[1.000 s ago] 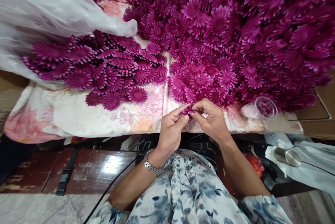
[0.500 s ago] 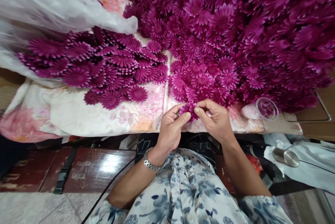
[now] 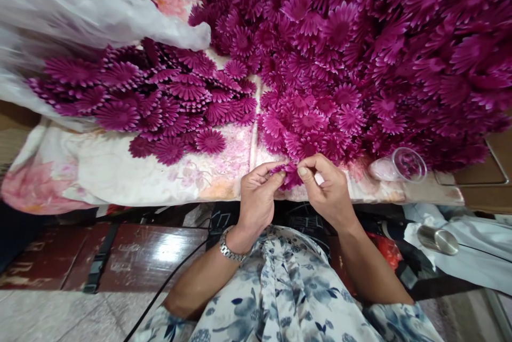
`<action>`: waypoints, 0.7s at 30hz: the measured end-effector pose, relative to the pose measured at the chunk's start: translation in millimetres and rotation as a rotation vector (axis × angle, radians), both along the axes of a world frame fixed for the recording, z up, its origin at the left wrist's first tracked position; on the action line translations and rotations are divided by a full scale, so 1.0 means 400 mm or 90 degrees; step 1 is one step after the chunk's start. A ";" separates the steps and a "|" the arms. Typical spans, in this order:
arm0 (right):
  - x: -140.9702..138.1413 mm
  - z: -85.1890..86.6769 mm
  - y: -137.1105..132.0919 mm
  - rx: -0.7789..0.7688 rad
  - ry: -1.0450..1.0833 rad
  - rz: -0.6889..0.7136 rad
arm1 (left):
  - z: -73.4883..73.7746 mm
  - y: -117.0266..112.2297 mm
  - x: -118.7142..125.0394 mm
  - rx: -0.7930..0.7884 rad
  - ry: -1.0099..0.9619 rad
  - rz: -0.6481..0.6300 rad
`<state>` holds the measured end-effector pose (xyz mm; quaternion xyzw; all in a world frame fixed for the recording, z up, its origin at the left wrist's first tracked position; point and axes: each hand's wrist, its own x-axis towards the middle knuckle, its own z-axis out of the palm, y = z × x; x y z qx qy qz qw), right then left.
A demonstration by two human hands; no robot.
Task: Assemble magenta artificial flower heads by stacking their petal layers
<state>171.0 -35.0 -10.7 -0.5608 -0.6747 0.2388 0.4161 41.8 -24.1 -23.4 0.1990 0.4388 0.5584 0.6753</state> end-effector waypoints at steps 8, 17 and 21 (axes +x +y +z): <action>0.004 -0.016 0.005 -0.019 0.014 0.005 | -0.015 -0.009 -0.007 0.037 -0.002 -0.044; 0.021 -0.034 -0.003 -0.056 0.056 0.003 | -0.015 -0.004 -0.013 0.039 0.038 -0.020; 0.015 -0.028 -0.010 -0.071 0.046 -0.020 | -0.024 -0.005 -0.014 0.075 0.090 -0.003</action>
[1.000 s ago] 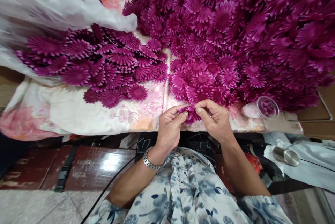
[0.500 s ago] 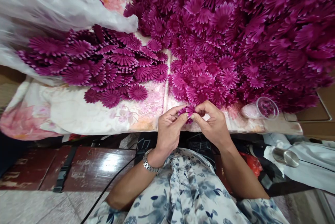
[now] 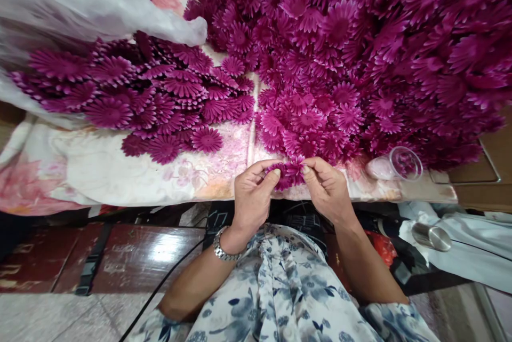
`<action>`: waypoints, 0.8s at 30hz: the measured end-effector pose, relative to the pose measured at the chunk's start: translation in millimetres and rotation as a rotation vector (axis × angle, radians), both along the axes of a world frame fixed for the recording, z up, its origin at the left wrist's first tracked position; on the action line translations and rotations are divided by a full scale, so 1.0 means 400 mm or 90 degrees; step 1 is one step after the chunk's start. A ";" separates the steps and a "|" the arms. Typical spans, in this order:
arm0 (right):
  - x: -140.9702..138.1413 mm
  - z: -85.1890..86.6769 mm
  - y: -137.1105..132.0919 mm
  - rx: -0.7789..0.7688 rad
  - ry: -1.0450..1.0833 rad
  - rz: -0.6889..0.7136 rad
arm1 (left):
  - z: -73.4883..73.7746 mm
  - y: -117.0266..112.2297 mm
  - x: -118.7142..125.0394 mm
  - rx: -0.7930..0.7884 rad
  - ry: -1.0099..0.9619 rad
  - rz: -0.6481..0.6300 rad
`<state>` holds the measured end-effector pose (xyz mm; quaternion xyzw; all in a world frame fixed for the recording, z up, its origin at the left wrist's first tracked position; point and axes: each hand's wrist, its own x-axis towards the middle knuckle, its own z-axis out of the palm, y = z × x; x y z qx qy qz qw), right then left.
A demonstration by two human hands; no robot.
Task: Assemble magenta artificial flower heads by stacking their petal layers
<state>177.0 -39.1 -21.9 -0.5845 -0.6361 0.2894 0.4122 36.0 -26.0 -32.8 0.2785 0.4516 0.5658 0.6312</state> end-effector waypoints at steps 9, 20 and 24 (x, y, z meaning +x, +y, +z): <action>-0.006 0.008 -0.009 -0.014 -0.021 -0.007 | -0.015 -0.005 -0.010 0.054 0.062 0.012; 0.035 0.024 -0.014 0.029 -0.009 -0.056 | -0.021 0.007 -0.036 0.085 0.080 0.075; 0.058 0.038 -0.005 0.054 -0.010 -0.099 | -0.015 0.013 -0.037 0.060 0.060 0.074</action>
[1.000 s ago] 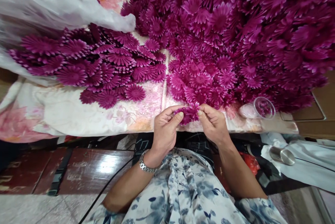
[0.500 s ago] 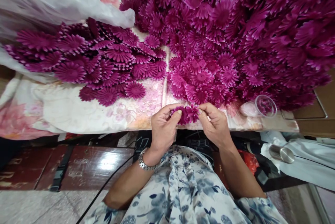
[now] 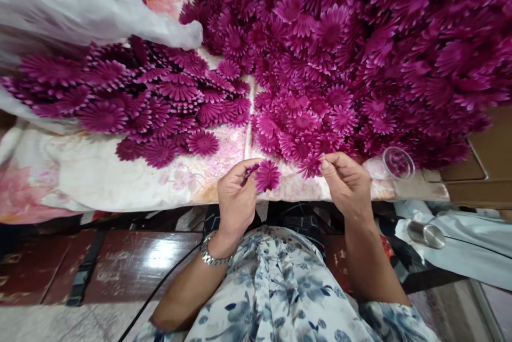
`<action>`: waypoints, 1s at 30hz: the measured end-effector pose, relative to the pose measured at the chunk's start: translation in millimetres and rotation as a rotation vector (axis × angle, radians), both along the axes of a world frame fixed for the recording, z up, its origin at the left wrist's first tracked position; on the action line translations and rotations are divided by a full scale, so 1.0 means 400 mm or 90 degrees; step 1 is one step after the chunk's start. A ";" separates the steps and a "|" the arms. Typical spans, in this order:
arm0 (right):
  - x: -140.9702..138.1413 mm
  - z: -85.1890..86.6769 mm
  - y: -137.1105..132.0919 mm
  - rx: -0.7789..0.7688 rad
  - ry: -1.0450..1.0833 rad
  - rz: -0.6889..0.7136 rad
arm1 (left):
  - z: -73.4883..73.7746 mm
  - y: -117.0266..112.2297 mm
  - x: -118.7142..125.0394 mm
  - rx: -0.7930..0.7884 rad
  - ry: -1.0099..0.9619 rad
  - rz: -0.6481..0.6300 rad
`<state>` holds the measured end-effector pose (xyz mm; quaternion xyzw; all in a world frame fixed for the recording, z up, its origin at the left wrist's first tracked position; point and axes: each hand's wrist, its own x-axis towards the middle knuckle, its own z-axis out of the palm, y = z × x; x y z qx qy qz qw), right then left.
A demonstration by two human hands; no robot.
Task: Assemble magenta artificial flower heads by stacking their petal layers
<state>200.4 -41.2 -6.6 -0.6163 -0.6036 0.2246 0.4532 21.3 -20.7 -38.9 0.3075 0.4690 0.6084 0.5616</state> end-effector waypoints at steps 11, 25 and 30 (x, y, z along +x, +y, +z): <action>0.046 0.041 0.140 0.291 -0.459 -0.134 | 0.050 0.016 0.028 -0.162 -0.174 -0.102; -0.028 0.006 0.058 0.186 -0.169 0.057 | 0.034 -0.001 0.043 -0.123 -0.115 -0.151; 0.056 0.026 0.108 0.318 -0.372 -0.186 | 0.043 0.011 0.035 -0.191 -0.147 -0.138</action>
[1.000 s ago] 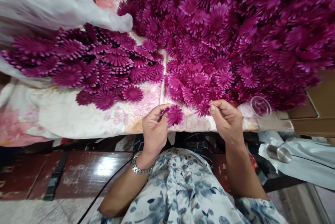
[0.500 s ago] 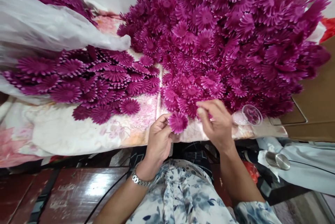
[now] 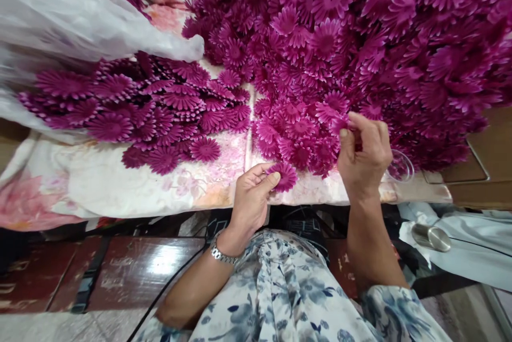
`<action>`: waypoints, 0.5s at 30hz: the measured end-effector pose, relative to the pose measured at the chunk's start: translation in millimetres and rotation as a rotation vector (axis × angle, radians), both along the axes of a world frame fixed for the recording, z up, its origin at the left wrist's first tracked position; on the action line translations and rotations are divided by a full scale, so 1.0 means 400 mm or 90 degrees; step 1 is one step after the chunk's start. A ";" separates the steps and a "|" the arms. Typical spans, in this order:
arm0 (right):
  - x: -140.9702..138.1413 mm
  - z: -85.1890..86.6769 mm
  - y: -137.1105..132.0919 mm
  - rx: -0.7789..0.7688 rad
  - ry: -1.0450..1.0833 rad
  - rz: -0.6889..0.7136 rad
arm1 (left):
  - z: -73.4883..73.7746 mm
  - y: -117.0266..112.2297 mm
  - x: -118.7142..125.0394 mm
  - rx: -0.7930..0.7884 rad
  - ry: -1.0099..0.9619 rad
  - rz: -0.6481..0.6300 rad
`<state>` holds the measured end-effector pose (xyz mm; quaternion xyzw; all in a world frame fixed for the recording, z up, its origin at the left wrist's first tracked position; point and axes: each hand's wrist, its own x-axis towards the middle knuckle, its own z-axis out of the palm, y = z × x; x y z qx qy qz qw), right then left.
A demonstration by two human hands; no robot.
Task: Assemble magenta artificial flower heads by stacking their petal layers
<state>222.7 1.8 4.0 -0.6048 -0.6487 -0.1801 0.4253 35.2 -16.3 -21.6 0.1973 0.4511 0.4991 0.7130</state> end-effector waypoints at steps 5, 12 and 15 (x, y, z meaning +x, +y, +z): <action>-0.027 -0.002 -0.022 -0.053 -0.093 0.051 | 0.002 0.005 0.004 -0.017 -0.040 0.003; -0.122 -0.040 -0.060 -0.237 -0.008 0.316 | 0.002 -0.015 0.008 0.015 -0.038 -0.030; -0.125 -0.053 -0.056 -0.219 0.014 0.319 | -0.002 -0.023 0.007 0.045 -0.038 -0.032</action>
